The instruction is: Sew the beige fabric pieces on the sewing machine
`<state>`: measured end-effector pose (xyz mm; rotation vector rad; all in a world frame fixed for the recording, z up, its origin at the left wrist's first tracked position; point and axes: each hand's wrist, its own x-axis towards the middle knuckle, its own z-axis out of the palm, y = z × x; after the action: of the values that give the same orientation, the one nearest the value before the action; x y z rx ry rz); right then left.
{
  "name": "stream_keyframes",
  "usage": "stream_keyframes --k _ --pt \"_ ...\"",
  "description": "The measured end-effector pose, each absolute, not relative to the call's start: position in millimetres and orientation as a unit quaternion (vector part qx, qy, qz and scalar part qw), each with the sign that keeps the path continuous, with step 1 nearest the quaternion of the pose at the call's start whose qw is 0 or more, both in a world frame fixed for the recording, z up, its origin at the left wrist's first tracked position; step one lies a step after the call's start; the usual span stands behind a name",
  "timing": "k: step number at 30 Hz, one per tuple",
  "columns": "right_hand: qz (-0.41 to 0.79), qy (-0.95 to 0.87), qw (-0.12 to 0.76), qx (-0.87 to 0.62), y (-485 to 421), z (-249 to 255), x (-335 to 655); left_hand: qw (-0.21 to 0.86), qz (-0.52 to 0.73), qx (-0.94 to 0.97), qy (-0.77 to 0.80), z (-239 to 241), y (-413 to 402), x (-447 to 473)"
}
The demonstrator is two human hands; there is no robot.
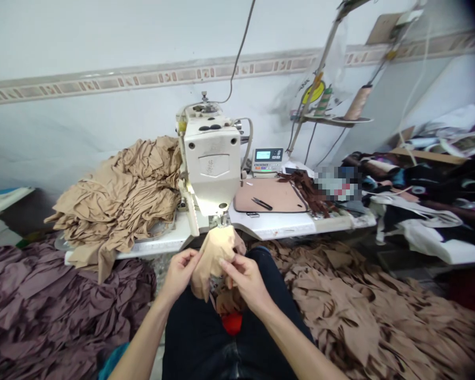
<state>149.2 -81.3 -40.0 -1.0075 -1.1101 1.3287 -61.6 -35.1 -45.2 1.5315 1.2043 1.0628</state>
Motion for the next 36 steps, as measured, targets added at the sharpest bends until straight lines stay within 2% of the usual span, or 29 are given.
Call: stream_keyframes --k 4,7,10,14,18,24,30,33,36 --pt "0.548 -0.576 0.427 -0.432 -93 -32 184 0.435 0.327 0.693 0.474 -57 -49 -68" --pt "0.484 -0.672 0.352 -0.436 -101 -22 191 0.453 0.357 0.654 0.489 -61 -60 -56" --pt "0.455 -0.739 0.255 -0.427 -107 -11 188 0.538 0.334 0.643 0.431 -61 -74 -32" --pt "0.437 -0.791 0.170 -0.393 -109 -4 196 0.647 0.193 0.647 0.353 -62 -86 -16" --pt "0.469 -0.768 0.201 -0.388 -106 -8 219 0.667 0.140 0.645 0.345 -60 -85 -28" --pt "0.464 -0.721 0.302 -0.417 -101 -19 229 0.610 0.199 0.687 0.342 -44 -81 -35" --pt "0.589 -0.552 0.363 -0.465 -97 -25 220 0.570 0.326 0.624 0.423 -38 -82 -29" --pt "0.568 -0.538 0.399 -0.478 -94 -21 216 0.546 0.356 0.631 0.420 -35 -77 -33" --pt "0.506 -0.571 0.434 -0.480 -93 -13 210 0.468 0.357 0.694 0.414 -29 -71 -39"
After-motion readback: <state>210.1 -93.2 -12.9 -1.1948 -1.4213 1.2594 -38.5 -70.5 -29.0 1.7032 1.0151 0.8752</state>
